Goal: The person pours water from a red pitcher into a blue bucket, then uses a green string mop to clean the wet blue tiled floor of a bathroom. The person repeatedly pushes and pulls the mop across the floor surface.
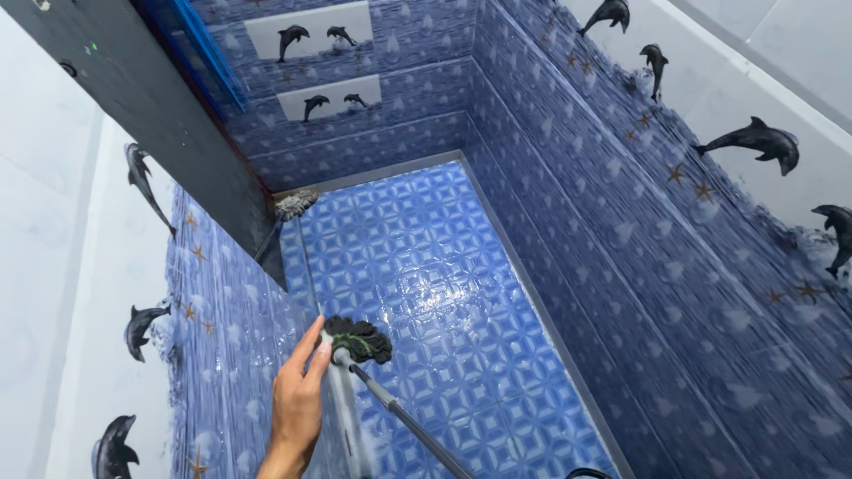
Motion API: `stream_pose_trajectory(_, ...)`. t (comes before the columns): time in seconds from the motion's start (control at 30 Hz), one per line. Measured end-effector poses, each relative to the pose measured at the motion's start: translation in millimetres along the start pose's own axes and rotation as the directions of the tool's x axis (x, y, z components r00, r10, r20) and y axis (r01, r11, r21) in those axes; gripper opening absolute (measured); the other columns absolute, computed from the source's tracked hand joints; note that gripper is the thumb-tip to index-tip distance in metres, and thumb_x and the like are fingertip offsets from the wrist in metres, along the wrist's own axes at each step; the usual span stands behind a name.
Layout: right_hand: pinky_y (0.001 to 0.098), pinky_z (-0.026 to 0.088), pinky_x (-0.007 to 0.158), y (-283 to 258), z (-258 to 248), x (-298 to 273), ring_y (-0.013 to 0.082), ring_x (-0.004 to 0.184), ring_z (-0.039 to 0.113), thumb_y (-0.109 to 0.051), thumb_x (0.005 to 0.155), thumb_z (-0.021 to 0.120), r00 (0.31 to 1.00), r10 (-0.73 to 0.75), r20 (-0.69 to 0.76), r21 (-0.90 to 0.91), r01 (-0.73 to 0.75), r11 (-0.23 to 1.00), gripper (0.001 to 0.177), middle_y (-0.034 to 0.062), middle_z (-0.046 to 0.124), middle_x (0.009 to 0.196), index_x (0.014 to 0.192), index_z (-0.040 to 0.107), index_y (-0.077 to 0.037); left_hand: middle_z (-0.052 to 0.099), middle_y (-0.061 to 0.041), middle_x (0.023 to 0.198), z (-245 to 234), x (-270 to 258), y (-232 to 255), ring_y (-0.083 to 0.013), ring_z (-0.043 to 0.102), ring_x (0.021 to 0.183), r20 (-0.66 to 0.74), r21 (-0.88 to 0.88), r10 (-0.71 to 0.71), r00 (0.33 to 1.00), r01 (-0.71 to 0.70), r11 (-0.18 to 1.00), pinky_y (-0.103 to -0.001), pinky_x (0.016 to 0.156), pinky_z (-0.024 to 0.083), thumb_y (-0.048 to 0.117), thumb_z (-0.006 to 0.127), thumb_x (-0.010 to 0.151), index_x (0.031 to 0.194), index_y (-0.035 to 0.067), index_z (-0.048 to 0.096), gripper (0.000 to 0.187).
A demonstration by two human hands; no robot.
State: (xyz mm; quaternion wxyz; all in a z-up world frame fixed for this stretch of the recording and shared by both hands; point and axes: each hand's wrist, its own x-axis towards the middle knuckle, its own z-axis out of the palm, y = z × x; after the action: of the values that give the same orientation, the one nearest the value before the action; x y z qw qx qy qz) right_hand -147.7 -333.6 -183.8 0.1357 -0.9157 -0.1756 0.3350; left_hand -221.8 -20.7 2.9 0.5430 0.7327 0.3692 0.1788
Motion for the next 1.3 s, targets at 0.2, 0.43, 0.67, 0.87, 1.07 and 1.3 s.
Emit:
stream_pose_trajectory(0.2, 0.0542, 0.056, 0.083, -66, -4, -4, 0.0445, 0.095, 0.07, -0.016, 0.068, 0.086, 0.986, -0.166, 0.01, 0.032, 0.165, 0.986, 0.051, 0.0213, 0.067, 0.093, 0.117, 0.071, -0.012, 0.059, -0.012, 0.15, -10, 0, -9, -0.0238, 0.051, 0.142, -0.006, -0.004, -0.005, 1.0, 0.005, 1.0, -0.033, 0.115, 0.034, 0.031, 0.054, 0.095, 0.146, 0.009, 0.056, 0.055)
stream_pose_trajectory(0.43, 0.0512, 0.058, 0.087, -193, -72, -2, 0.0446, 0.097, 0.07, -0.006, 0.079, 0.07, 0.981, -0.193, -0.021, -0.029, 0.192, 0.981, 0.022, 0.0266, 0.07, 0.096, 0.1, 0.074, 0.0, 0.058, -0.011, 0.151, -10, 12, -37, -0.0237, 0.05, 0.144, -0.04, 0.009, -0.009, 0.999, 0.009, 1.0, -0.033, 0.116, 0.033, 0.032, 0.052, 0.096, 0.145, 0.009, 0.057, 0.055)
stream_pose_trajectory(0.67, 0.0488, 0.059, 0.088, -227, -67, 51, 0.0416, 0.098, 0.072, -0.007, 0.084, 0.065, 0.975, -0.212, -0.072, -0.085, 0.206, 0.975, 0.021, 0.0248, 0.072, 0.099, 0.1, 0.077, -0.002, 0.053, -0.013, 0.155, -13, 23, -58, -0.0251, 0.045, 0.148, -0.005, -0.103, -0.05, 0.999, 0.049, 0.993, -0.035, 0.118, 0.031, 0.037, 0.046, 0.098, 0.148, 0.007, 0.053, 0.058)
stream_pose_trajectory(0.87, 0.0491, 0.056, 0.095, -178, -101, 46, 0.0364, 0.107, 0.07, -0.013, 0.091, 0.058, 0.999, -0.038, -0.014, -0.06, 0.037, 0.997, 0.037, 0.0156, 0.073, 0.109, 0.126, 0.07, -0.019, 0.052, -0.013, 0.156, -7, 32, -55, -0.0254, 0.04, 0.15, -0.016, -0.046, -0.06, 0.998, 0.059, 0.997, -0.036, 0.122, 0.025, 0.038, 0.046, 0.097, 0.147, 0.008, 0.054, 0.059)
stream_pose_trajectory(1.07, 0.0453, 0.056, 0.101, -82, -128, 26, 0.0284, 0.112, 0.072, -0.015, 0.086, 0.066, 0.995, 0.061, 0.073, -0.103, -0.053, 0.993, 0.056, 0.0116, 0.075, 0.108, 0.14, 0.061, -0.03, 0.051, -0.011, 0.156, 8, 47, -32, -0.0241, 0.041, 0.149, 0.017, -0.035, -0.073, 0.997, 0.074, 0.997, -0.036, 0.121, 0.028, 0.039, 0.047, 0.096, 0.147, 0.01, 0.055, 0.059)
stream_pose_trajectory(1.3, 0.0499, 0.054, 0.101, -36, -90, 69, 0.0318, 0.109, 0.071, -0.027, 0.089, 0.07, 0.994, 0.105, 0.031, -0.156, -0.099, 0.983, 0.049, 0.0129, 0.071, 0.109, 0.137, 0.063, -0.036, 0.053, -0.012, 0.155, 14, 62, -28, -0.0242, 0.044, 0.149, 0.027, -0.077, 0.003, 1.0, -0.001, 0.997, -0.036, 0.12, 0.031, 0.037, 0.049, 0.097, 0.146, 0.007, 0.055, 0.057)
